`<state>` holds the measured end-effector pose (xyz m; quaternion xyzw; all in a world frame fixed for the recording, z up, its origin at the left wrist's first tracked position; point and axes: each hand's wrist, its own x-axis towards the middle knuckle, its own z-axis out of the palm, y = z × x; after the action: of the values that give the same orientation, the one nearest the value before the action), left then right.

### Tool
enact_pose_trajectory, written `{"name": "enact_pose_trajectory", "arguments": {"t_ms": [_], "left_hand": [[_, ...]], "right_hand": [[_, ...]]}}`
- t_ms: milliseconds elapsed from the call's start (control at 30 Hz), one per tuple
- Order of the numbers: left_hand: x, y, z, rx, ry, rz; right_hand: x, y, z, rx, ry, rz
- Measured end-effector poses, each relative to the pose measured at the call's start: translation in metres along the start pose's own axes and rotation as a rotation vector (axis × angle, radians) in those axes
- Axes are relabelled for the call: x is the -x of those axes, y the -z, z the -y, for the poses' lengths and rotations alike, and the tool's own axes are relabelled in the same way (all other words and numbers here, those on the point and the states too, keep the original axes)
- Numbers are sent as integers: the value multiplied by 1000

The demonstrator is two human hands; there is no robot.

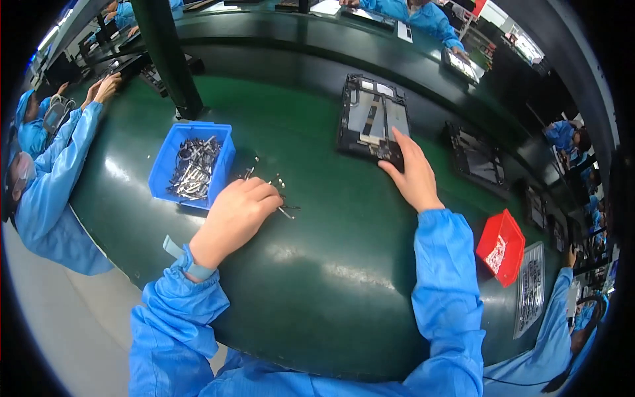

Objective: The person assembles electronic tablet frames by retrieving them from a conveyor belt, routing and attaching internal flex cables onto the frames by hand, and placing the assembled frames back onto the conveyor belt.

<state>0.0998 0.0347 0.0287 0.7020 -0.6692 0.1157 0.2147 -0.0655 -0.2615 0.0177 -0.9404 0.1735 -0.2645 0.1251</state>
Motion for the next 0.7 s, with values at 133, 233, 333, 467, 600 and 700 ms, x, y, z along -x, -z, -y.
{"name": "enact_pose_trajectory", "arguments": {"t_ms": [133, 233, 333, 467, 600, 700], "left_hand": [[-2, 1, 3, -86, -34, -5], [-4, 2, -1, -96, -41, -86], [-2, 11, -3, 29, -4, -273], [-12, 29, -16, 239, 118, -324], [-36, 30, -30, 212, 155, -471], [-53, 22, -55, 723, 326, -452]], "right_hand": [[-33, -27, -5, 121, 52, -204], [-8, -20, 22, -55, 173, -196], [46, 8, 70, -292, 163, -72], [116, 45, 100, -461, 9, 105], [155, 56, 111, -717, -206, 272], [153, 58, 110, -807, -156, 318]]}}
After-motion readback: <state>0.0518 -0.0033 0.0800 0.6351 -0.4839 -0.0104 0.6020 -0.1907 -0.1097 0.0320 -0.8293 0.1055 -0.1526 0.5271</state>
